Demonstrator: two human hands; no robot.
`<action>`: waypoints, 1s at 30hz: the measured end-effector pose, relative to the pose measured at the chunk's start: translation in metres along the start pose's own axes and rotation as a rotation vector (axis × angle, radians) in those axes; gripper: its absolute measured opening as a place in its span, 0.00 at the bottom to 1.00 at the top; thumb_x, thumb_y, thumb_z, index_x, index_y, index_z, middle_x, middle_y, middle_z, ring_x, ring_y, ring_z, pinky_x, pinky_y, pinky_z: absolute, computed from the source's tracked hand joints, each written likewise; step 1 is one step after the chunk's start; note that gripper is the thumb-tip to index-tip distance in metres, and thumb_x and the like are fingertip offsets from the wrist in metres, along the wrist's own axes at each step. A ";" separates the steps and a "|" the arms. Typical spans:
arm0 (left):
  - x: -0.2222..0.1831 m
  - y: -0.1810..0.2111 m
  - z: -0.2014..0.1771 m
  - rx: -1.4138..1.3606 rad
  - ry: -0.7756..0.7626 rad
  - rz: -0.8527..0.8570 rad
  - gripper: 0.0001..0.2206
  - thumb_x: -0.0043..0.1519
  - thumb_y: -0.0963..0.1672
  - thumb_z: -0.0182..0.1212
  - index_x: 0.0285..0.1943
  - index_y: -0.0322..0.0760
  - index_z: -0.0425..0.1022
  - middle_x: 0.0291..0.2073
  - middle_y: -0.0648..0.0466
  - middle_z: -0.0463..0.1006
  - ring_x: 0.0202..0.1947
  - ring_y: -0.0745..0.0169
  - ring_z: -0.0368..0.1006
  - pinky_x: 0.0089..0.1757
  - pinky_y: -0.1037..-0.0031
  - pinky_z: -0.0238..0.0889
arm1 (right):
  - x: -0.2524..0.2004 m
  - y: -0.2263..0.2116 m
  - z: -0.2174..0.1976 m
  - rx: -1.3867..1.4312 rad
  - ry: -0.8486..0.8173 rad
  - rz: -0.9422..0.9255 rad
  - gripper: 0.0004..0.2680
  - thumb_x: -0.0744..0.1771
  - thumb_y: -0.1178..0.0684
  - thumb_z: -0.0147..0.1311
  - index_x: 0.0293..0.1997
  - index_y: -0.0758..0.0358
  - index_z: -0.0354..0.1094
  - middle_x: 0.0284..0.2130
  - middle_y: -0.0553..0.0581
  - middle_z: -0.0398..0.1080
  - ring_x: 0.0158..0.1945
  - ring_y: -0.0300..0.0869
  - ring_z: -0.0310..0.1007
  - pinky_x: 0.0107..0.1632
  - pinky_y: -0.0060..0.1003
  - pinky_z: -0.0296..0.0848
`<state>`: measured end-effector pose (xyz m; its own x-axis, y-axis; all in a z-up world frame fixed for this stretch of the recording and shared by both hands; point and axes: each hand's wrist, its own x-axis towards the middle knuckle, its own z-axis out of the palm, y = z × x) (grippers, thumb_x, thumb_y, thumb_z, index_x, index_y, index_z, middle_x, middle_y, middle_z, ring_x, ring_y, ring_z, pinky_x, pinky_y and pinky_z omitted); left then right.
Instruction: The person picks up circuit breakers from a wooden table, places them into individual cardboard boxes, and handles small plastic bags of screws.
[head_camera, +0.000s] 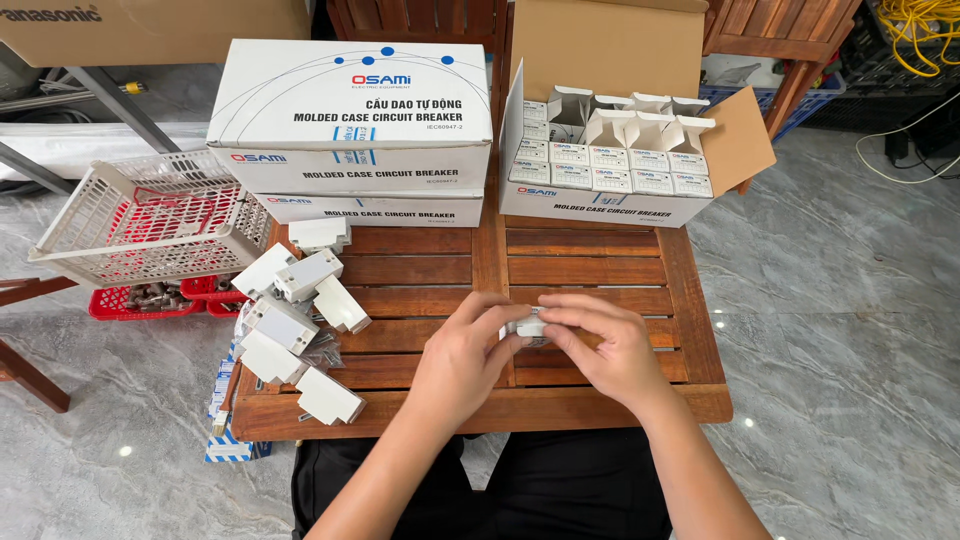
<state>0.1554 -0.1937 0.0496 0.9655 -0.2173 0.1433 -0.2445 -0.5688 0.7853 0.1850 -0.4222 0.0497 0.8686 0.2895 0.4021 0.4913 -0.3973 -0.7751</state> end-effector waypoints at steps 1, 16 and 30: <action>0.001 0.002 -0.004 0.000 -0.002 0.000 0.15 0.70 0.45 0.69 0.65 0.52 0.81 0.57 0.59 0.80 0.57 0.43 0.85 0.48 0.47 0.82 | -0.001 0.004 0.001 0.000 0.001 0.001 0.06 0.69 0.55 0.69 0.50 0.54 0.89 0.50 0.55 0.88 0.52 0.50 0.89 0.54 0.46 0.85; 0.000 -0.028 0.011 0.525 0.248 0.481 0.11 0.73 0.44 0.59 0.62 0.52 0.82 0.54 0.59 0.80 0.39 0.62 0.88 0.34 0.71 0.81 | -0.006 0.015 0.004 -0.188 0.065 -0.309 0.09 0.68 0.59 0.67 0.52 0.52 0.88 0.52 0.54 0.87 0.50 0.48 0.89 0.51 0.40 0.86; -0.005 -0.039 0.018 0.656 0.388 0.609 0.12 0.71 0.45 0.58 0.61 0.52 0.83 0.57 0.58 0.80 0.45 0.62 0.83 0.31 0.75 0.75 | -0.010 0.012 -0.003 -0.355 -0.091 -0.372 0.10 0.64 0.57 0.74 0.50 0.56 0.87 0.62 0.58 0.83 0.58 0.51 0.86 0.57 0.46 0.85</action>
<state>0.1589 -0.1844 0.0074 0.5912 -0.4106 0.6941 -0.5989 -0.7999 0.0369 0.1823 -0.4323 0.0381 0.6298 0.5355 0.5627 0.7709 -0.5196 -0.3683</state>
